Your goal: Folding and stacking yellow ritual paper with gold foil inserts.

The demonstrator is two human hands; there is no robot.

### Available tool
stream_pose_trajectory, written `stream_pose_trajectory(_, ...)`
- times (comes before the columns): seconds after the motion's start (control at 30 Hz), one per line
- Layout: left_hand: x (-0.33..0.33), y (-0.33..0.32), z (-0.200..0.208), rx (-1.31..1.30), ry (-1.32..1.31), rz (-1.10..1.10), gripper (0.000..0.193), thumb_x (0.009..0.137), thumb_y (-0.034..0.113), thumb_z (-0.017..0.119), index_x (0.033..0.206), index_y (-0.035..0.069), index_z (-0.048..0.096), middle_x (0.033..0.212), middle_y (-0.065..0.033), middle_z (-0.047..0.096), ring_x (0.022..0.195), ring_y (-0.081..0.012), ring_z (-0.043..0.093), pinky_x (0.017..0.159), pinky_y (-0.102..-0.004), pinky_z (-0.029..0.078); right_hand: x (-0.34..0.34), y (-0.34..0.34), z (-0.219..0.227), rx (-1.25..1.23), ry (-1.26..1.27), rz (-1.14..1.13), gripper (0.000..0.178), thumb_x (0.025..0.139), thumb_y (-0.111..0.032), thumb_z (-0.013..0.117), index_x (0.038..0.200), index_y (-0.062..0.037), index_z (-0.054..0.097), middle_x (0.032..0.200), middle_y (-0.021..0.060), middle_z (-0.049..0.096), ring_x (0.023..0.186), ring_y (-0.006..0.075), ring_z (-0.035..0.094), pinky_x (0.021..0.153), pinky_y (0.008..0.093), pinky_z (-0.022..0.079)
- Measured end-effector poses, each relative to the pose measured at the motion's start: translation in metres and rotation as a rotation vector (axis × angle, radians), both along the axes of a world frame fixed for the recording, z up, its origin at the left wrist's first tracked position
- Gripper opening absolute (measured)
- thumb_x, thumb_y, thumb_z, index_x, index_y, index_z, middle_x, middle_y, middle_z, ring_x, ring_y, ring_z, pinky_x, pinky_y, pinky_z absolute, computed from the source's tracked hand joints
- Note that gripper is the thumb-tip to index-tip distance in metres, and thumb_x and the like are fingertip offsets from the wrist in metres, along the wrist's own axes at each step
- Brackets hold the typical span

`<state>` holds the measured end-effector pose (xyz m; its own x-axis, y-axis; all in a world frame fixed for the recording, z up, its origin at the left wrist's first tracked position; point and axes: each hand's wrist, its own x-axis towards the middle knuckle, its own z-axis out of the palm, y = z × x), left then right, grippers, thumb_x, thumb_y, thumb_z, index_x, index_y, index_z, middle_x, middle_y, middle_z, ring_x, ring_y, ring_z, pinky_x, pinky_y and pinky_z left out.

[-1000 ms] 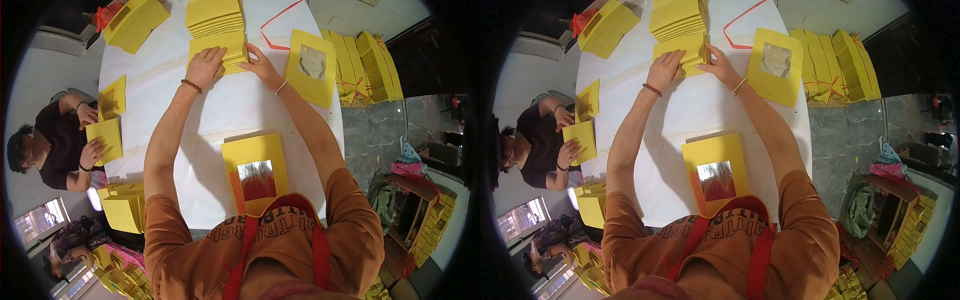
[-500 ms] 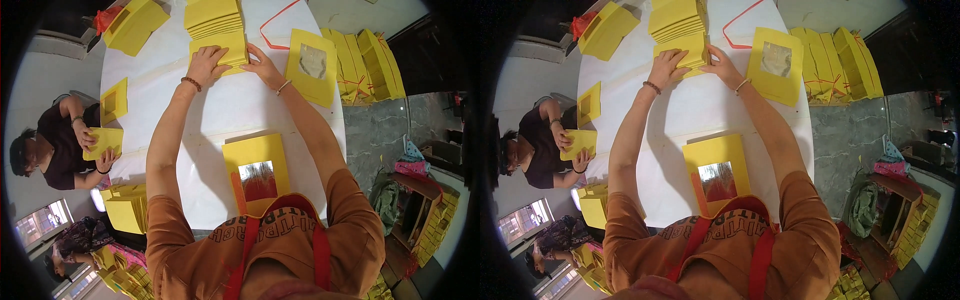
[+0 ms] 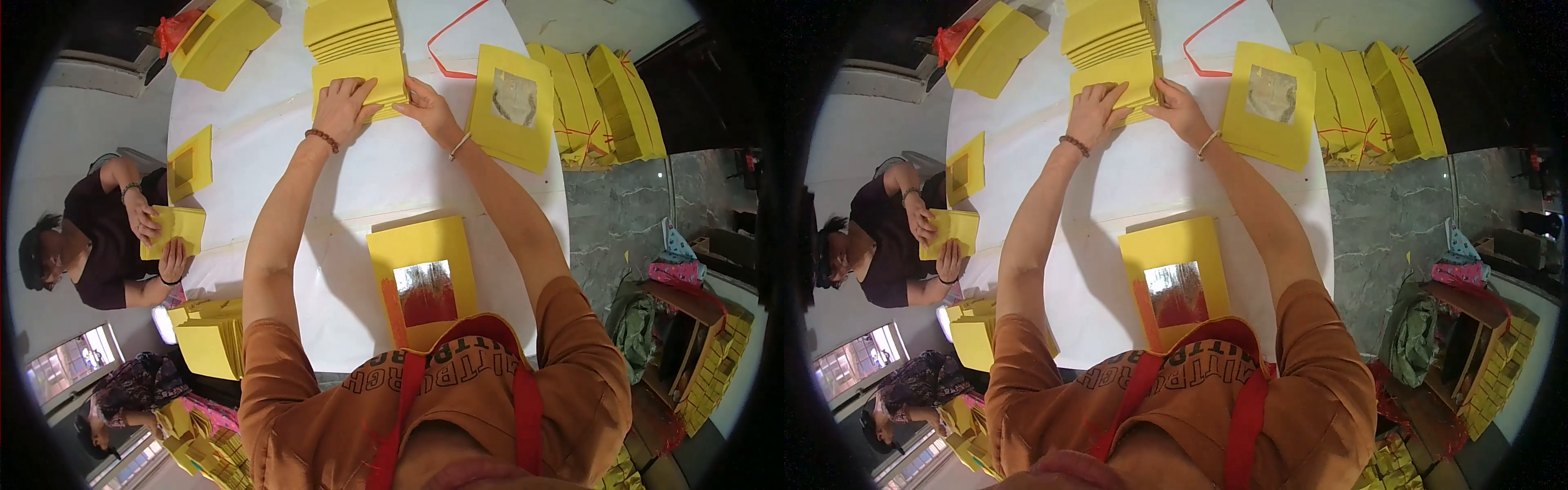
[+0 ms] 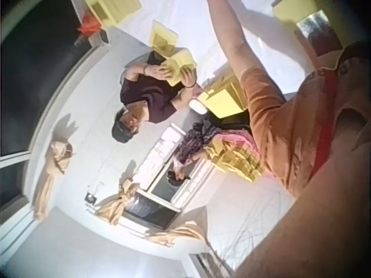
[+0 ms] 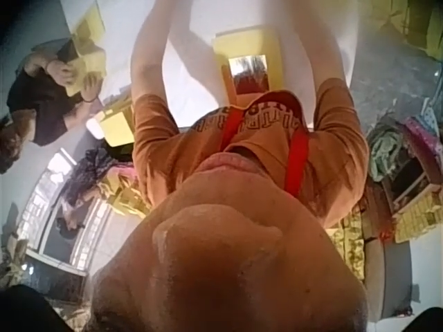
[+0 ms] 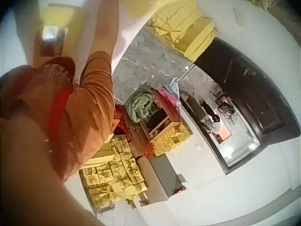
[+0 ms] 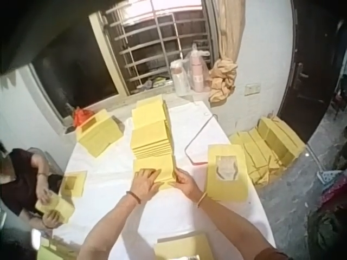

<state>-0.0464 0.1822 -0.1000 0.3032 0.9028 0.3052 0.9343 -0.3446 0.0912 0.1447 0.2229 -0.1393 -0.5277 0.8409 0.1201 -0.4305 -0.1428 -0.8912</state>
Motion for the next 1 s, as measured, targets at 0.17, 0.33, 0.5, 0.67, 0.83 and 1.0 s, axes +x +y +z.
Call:
stream_pose_trajectory(0.17,-0.001,-0.004,0.004,-0.040,0.015,0.014,0.046,0.085,0.036,0.053,0.122,0.010,0.049,0.113,-0.0074,0.051,0.106,-0.0255,0.042,0.088,-0.0386,0.032,-0.004,0.001,0.002,0.212,-0.021,0.074,0.049,0.081,-0.008,0.060,0.122,0.0098,0.040,0.109,0.0077,0.048,0.098,0.0116,0.050,0.083,0.0236,0.044)
stream_pose_trajectory(0.33,0.004,-0.003,0.002,-0.041,0.011,0.014,0.048,0.085,0.035,0.053,0.125,0.009,0.046,0.116,-0.0096,0.048,0.110,-0.0263,0.040,0.090,-0.0385,0.031,-0.007,0.007,-0.014,0.367,-0.198,-0.087,0.041,0.085,-0.019,0.057,0.115,0.0069,0.046,0.098,0.0065,0.049,0.080,0.0098,0.045,0.070,0.0221,0.040)
stream_pose_trajectory(0.5,0.004,-0.004,0.002,-0.034,0.009,0.023,0.048,0.086,0.038,0.050,0.125,0.009,0.045,0.117,-0.0101,0.047,0.110,-0.0268,0.040,0.091,-0.0386,0.030,-0.013,-0.001,-0.011,0.323,-0.312,-0.221,0.039,0.086,-0.022,0.055,0.115,0.0035,0.048,0.096,0.0059,0.049,0.079,0.0110,0.044,0.071,0.0222,0.038)
stream_pose_trajectory(0.67,0.004,-0.002,0.005,0.003,-0.012,0.011,0.048,0.087,0.040,0.048,0.124,0.009,0.046,0.115,-0.0096,0.048,0.109,-0.0261,0.041,0.090,-0.0386,0.031,-0.011,-0.006,-0.008,0.288,-0.238,-0.246,0.041,0.087,-0.021,0.055,0.120,0.0008,0.046,0.098,0.0049,0.052,0.084,0.0111,0.045,0.075,0.0243,0.039)
stream_pose_trajectory(0.83,0.005,0.000,0.006,0.045,0.001,0.017,0.046,0.086,0.040,0.050,0.120,0.009,0.049,0.110,-0.0083,0.051,0.105,-0.0244,0.044,0.086,-0.0390,0.034,-0.013,-0.011,0.002,0.178,-0.146,-0.241,0.048,0.087,-0.020,0.056,0.127,0.0006,0.040,0.110,0.0084,0.051,0.096,0.0134,0.048,0.084,0.0264,0.040)
stream_pose_trajectory(1.0,0.009,-0.005,0.001,0.029,0.020,0.072,0.047,0.087,0.039,0.048,0.124,0.011,0.047,0.114,-0.0086,0.050,0.107,-0.0259,0.043,0.090,-0.0392,0.033,-0.010,-0.010,0.009,0.147,-0.225,-0.178,0.050,0.088,-0.021,0.055,0.129,0.0005,0.038,0.117,0.0127,0.050,0.107,0.0211,0.049,0.092,0.0309,0.038)
